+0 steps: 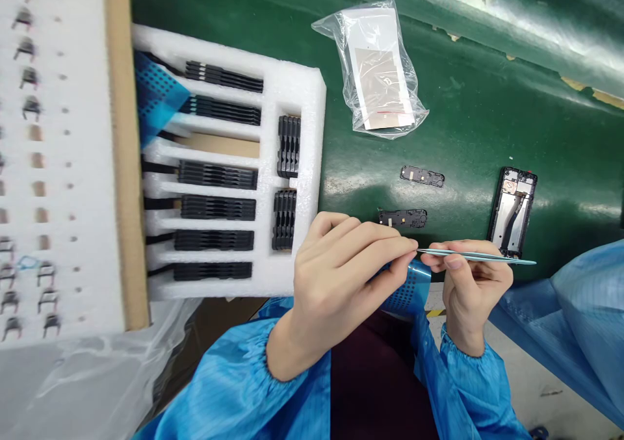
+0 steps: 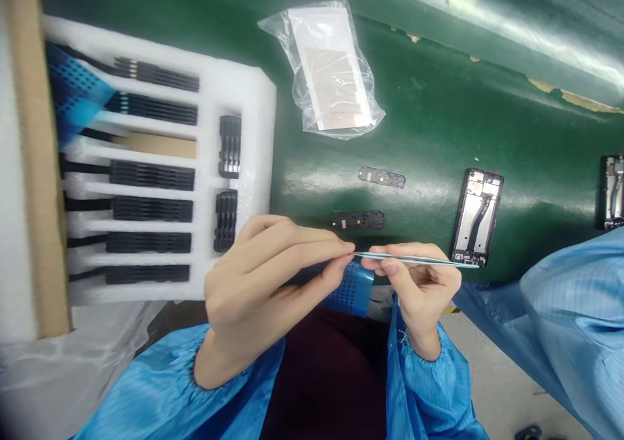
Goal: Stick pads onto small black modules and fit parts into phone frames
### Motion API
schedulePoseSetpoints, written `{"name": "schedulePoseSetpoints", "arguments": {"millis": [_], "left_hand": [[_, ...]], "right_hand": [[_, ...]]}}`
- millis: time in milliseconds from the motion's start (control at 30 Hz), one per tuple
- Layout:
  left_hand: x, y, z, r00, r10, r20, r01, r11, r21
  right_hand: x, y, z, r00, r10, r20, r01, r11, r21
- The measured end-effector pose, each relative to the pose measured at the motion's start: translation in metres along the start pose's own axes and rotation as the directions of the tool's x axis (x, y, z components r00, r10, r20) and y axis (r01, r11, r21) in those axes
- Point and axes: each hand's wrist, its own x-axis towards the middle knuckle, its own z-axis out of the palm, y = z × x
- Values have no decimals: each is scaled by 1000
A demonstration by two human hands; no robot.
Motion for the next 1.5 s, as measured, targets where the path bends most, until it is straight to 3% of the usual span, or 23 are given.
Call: {"name": "schedulePoseSetpoints", "arguments": {"millis": [933,1067,1200,1500], "left_hand": [[-3,-3,1,1000,-3,3,3,999,39],[-3,-6,2,999,-31,27,29,997,72],[-3,-13,8,995,-13,101,0,991,131],[-5,-17,13,990,48,134,-75,975,207]], "right_hand": [[3,-1,-1,998,45,-35,-47,998,-53],[8,3,-3,994,-26,-103,8,985,-170],[15,11,-5,973,-187,-139,136,940,-314],[15,17,0,940,-339,-47,280,840,-464]]}}
